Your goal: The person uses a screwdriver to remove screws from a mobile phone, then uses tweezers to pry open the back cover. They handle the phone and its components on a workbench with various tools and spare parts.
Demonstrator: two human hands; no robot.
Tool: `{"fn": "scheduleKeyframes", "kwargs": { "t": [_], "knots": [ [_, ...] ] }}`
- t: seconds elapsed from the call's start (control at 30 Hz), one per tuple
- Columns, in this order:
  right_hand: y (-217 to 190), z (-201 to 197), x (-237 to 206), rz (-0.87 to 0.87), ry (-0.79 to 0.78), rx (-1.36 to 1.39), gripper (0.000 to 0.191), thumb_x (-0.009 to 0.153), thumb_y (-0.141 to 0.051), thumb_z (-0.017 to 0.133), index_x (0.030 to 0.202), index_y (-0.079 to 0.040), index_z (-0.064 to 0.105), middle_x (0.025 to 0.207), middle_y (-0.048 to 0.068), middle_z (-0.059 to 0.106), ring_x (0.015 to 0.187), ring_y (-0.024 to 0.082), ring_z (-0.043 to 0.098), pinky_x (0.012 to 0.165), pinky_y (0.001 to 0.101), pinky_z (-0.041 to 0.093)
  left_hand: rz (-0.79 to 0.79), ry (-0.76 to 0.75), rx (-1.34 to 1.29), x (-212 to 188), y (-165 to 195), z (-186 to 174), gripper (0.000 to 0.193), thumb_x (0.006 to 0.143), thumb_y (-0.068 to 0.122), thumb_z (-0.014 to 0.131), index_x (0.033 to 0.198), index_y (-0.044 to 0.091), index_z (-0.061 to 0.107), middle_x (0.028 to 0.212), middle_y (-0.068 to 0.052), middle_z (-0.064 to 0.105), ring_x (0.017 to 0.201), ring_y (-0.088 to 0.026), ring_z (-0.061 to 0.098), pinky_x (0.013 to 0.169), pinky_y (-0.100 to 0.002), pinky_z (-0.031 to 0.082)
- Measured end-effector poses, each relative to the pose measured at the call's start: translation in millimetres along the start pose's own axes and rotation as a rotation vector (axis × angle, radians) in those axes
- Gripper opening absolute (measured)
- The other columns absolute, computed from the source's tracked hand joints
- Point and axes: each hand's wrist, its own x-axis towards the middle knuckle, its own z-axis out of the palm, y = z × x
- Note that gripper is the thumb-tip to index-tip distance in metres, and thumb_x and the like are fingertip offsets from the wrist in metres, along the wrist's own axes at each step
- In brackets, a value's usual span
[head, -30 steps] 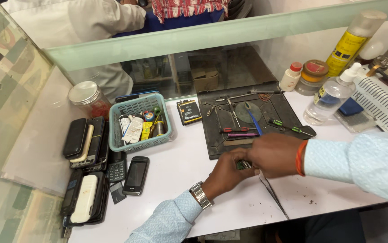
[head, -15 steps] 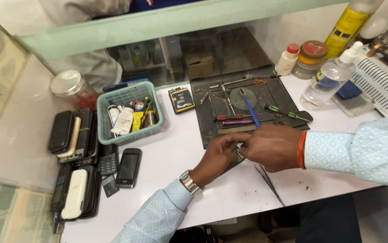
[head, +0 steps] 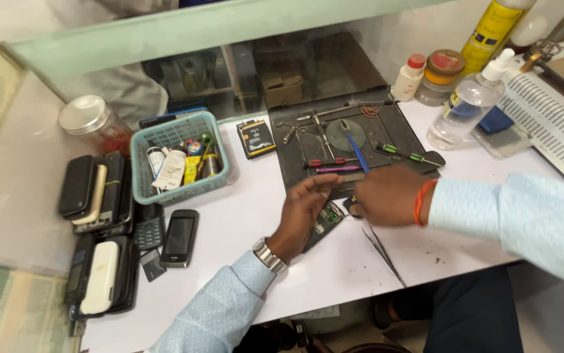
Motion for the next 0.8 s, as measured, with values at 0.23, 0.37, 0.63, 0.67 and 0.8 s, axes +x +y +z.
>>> {"fn": "scheduleKeyframes", "kwargs": {
  "t": [0.23, 0.37, 0.63, 0.67, 0.8],
  "knots": [
    [30.2, -44.9, 28.0, -0.066, 0.147, 0.175, 0.022, 0.089, -0.028, 0.071, 0.105, -0.012, 0.070, 0.079, 0.011, 0.077, 0.071, 0.027, 0.073, 0.069, 0.0420, 0.055, 0.239, 0.173, 0.382, -1.0, 28.5, -12.0, 0.032, 0.106, 0.018, 0.050, 0.119, -0.006, 0.068, 0.117, -0.017, 0.073, 0.104, -0.022, 0.071, 0.095, -0.036, 0.059],
    [36.6, -17.4, 50.2, -0.438, 0.367, 0.779, 0.019, 0.087, -0.014, 0.073, 0.104, -0.005, 0.070, 0.086, 0.005, 0.079, 0.071, 0.011, 0.071, 0.064, 0.0271, 0.055, 0.320, 0.263, 0.321, 2.8, 30.7, -15.1, 0.036, 0.109, 0.024, 0.047, 0.118, -0.005, 0.066, 0.118, -0.016, 0.072, 0.110, -0.021, 0.070, 0.100, -0.035, 0.057],
    [53.5, 66.6, 94.8, -0.370, 0.263, 1.604, 0.028, 0.096, -0.024, 0.064, 0.109, 0.000, 0.073, 0.079, 0.010, 0.075, 0.055, 0.008, 0.060, 0.048, 0.0193, 0.045, 0.304, 0.284, 0.305, -0.5, 22.7, -13.8, 0.056, 0.112, 0.042, 0.034, 0.123, -0.005, 0.063, 0.125, -0.018, 0.068, 0.119, -0.024, 0.065, 0.109, -0.039, 0.051],
    [54.9, 73.6, 93.5, -0.332, 0.280, 1.589, 0.028, 0.098, -0.024, 0.064, 0.108, 0.000, 0.073, 0.077, 0.009, 0.074, 0.055, 0.009, 0.060, 0.049, 0.0201, 0.046, 0.312, 0.281, 0.293, -2.6, 20.0, -10.4, 0.059, 0.112, 0.044, 0.033, 0.124, -0.006, 0.062, 0.127, -0.018, 0.067, 0.121, -0.024, 0.064, 0.110, -0.039, 0.051],
    [41.8, 85.1, 89.2, -0.306, 0.407, 1.419, 0.025, 0.098, -0.025, 0.065, 0.105, -0.001, 0.072, 0.074, 0.004, 0.068, 0.060, 0.008, 0.061, 0.054, 0.0211, 0.049, 0.356, 0.212, 0.310, -8.7, 19.2, -3.3, 0.066, 0.112, 0.052, 0.031, 0.127, -0.005, 0.059, 0.135, -0.019, 0.062, 0.129, -0.025, 0.060, 0.114, -0.041, 0.049]
  ]
}}
